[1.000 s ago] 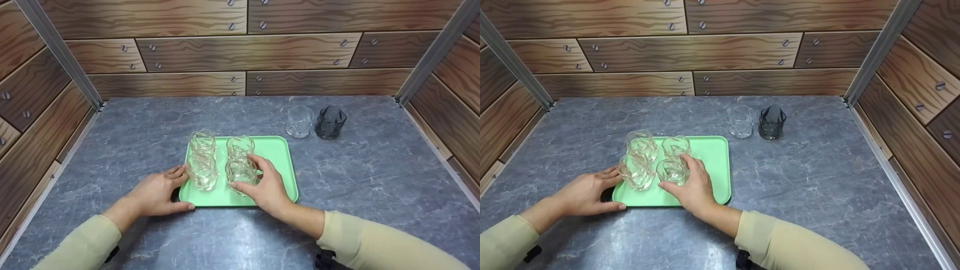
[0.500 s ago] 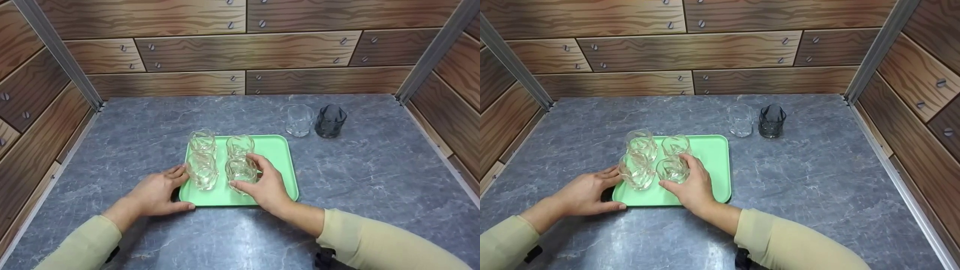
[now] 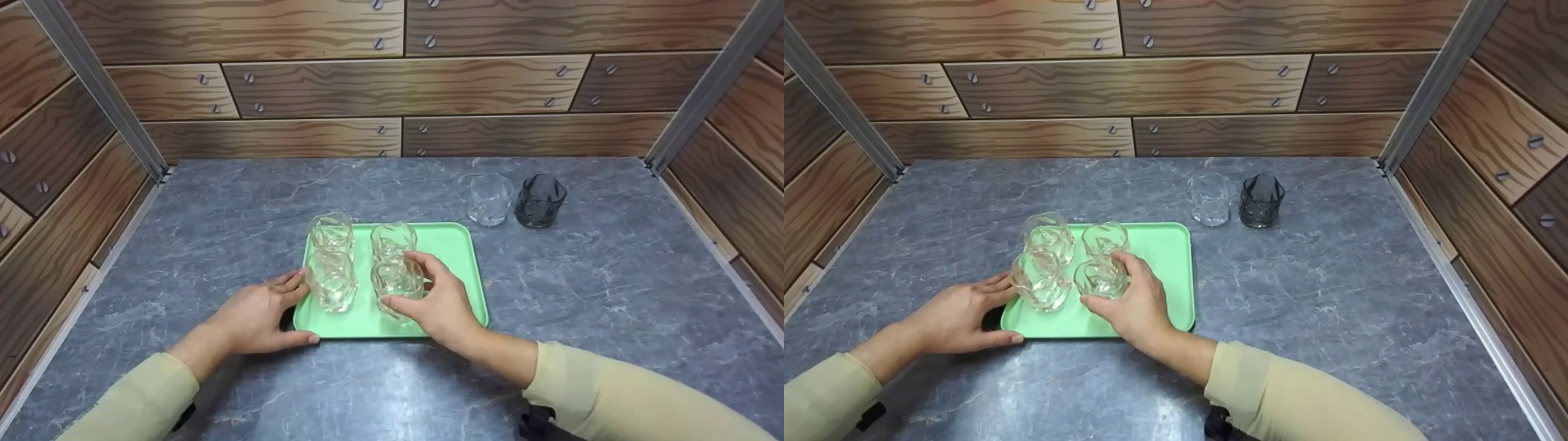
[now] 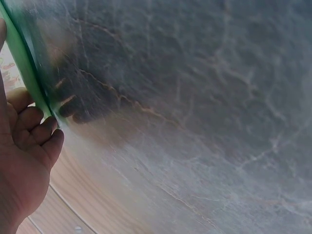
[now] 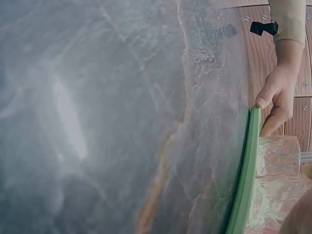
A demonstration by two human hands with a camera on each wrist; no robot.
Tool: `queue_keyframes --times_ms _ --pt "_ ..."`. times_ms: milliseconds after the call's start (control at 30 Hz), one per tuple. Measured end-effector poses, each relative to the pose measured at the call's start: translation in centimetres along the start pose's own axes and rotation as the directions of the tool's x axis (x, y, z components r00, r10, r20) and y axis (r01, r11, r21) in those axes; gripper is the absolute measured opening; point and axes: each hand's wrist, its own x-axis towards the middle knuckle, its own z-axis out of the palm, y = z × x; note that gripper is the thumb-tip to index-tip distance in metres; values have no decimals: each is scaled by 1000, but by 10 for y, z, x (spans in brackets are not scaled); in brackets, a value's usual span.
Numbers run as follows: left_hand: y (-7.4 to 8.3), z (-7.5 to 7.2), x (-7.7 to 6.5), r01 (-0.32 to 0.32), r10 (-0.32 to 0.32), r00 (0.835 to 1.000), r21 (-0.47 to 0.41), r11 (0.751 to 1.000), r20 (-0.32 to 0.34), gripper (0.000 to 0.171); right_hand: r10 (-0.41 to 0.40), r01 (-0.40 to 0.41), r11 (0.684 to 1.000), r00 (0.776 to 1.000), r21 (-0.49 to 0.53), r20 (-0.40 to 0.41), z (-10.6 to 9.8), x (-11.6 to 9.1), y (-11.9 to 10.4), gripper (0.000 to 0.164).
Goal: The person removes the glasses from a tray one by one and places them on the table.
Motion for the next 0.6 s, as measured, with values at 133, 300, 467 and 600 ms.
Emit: queue_keyframes --times_ms 133,300,467,600 --pt "0 0 0 4 -4 1000 5 1000 4 102 -5 5 1000 1000 9 9 -7 -1 -6 82" --pt "0 -1 0 6 -6 1000 10 1000 -1 102 -13 13 999 1000 50 11 -21 0 -15 84" --pt "0 0 0 2 -2 1000 2 1000 -2 102 -21 20 996 1000 81 21 -40 4 -24 87" --pt "0 0 0 -1 1 1000 -4 1000 -3 103 -32 30 996 999 87 21 -58 10 -29 86"
